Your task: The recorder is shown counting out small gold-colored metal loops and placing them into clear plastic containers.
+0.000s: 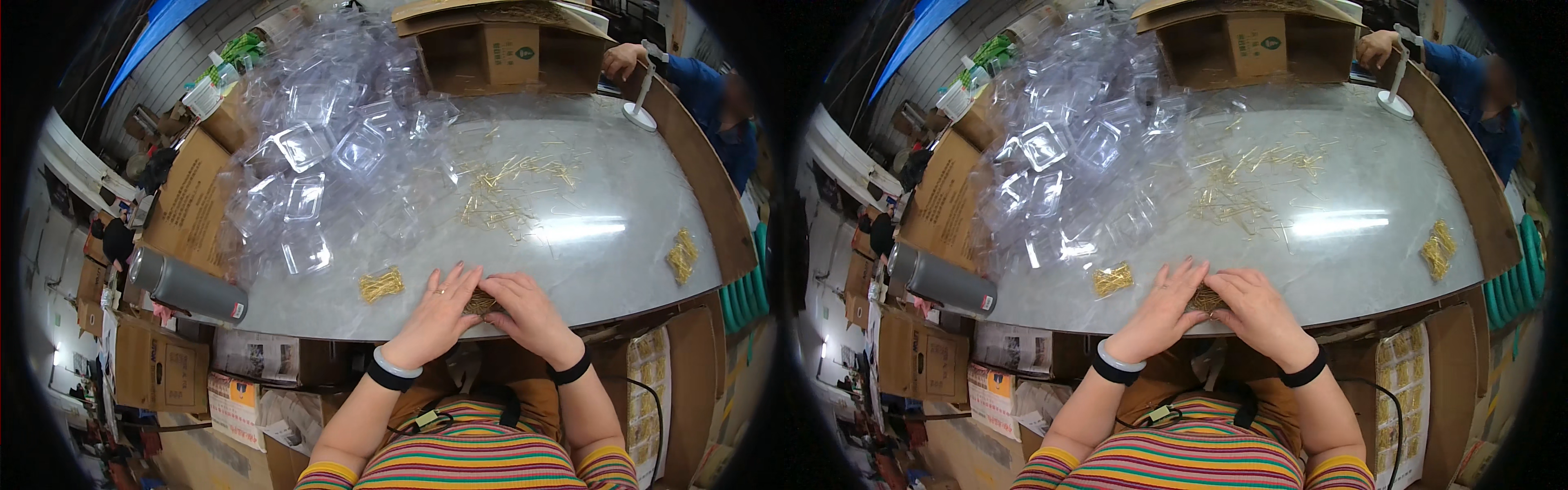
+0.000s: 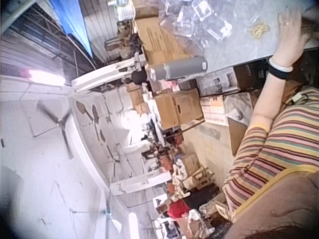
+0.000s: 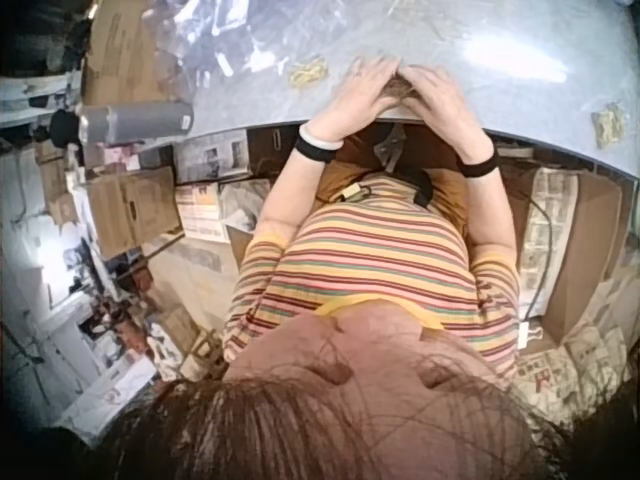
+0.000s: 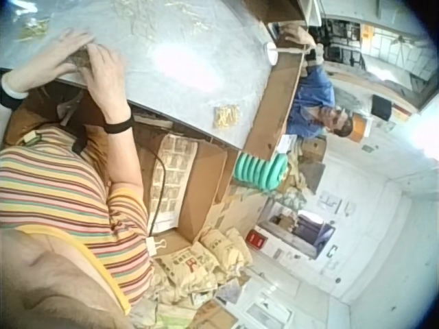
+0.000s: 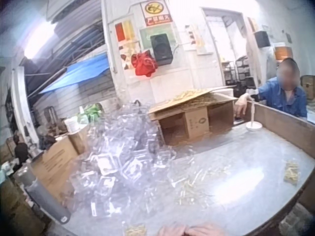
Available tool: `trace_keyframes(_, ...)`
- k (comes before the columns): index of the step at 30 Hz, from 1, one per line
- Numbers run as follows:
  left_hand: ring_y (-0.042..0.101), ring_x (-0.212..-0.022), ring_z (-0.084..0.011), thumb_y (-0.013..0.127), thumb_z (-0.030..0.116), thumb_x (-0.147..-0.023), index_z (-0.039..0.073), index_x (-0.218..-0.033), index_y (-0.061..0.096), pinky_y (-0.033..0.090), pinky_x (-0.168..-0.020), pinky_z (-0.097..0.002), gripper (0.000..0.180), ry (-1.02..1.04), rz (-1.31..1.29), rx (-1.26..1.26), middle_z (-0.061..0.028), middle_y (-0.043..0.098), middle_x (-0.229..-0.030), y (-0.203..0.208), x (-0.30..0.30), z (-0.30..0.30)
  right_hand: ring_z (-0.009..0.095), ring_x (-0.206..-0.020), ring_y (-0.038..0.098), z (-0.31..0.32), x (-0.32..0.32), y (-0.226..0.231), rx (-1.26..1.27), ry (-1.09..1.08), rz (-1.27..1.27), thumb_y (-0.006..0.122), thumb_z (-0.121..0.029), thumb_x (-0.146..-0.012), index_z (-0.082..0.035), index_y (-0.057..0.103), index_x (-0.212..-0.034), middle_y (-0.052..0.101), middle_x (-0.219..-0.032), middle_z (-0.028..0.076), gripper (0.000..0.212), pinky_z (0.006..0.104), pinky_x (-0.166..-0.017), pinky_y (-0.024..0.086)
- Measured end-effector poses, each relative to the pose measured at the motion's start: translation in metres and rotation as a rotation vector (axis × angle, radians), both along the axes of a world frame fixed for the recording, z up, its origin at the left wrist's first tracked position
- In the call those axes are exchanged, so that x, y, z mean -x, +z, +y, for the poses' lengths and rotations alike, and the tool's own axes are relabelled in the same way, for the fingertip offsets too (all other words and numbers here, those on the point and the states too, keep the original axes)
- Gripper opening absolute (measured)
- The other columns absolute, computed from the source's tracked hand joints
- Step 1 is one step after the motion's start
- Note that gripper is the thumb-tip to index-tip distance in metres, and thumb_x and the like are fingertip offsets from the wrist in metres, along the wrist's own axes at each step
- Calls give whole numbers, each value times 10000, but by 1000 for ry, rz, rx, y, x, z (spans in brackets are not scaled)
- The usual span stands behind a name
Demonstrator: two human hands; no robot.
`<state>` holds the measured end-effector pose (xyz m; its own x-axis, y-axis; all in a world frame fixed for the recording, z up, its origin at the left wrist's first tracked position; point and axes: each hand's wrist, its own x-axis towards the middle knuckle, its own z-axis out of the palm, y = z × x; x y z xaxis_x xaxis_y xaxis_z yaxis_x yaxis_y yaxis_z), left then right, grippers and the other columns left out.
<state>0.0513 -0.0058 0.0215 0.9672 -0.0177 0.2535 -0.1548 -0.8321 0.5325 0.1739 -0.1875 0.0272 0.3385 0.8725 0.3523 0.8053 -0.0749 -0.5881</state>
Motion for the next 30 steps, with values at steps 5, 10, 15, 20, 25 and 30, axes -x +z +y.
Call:
trace_keyframes(5,423,-1335,-459,718,55,-858,4,-1429,425,376,-1116,-494,644,80,-62,70,-252,468,-1386,-5,-3,-17,399,-1259,501,-1,10,-2,-153,-57,124,599,95,-765,-4,522,-1333,522,-1355,203,582,462,-1076,420)
trace_keyframes(10,470,-1279,-426,696,-8,-841,-36,-1314,503,437,-1035,-483,512,87,-127,15,-231,480,-1313,-9,-10,-27,453,-1351,406,7,34,-13,-205,-187,223,501,144,-712,21,411,-1422,421,-1444,243,726,474,-1145,355)
trace_keyframes(15,480,-1296,-408,671,-36,-852,-48,-1241,567,430,-1069,-457,404,59,-126,158,-207,518,-1339,-8,-8,-20,400,-1408,372,12,29,-7,-187,-147,171,528,131,-726,-9,424,-1445,429,-1478,201,740,460,-1155,335)
trace_keyframes(20,522,-1269,-417,667,-22,-870,-29,-1215,616,433,-1091,-440,349,121,-171,139,-214,583,-1296,-14,-4,-20,369,-1294,493,-2,9,-4,-42,-138,-132,722,-18,-771,-73,540,-1337,574,-1287,158,597,503,-1024,408)
trace_keyframes(25,533,-1256,-420,641,-26,-888,-20,-1282,585,455,-1067,-457,399,193,-164,179,-239,575,-1309,-13,1,-22,386,-1326,472,-4,24,-9,-29,-174,-65,736,-92,-814,-25,483,-1391,535,-1354,202,633,521,-1124,344)
trace_keyframes(30,467,-1334,-418,596,-37,-892,-12,-1475,390,389,-1122,-427,619,150,-150,367,-261,471,-1430,-8,0,-33,388,-1377,434,6,27,-10,70,-201,-283,742,-206,-849,23,418,-1442,481,-1440,225,714,518,-1172,298)
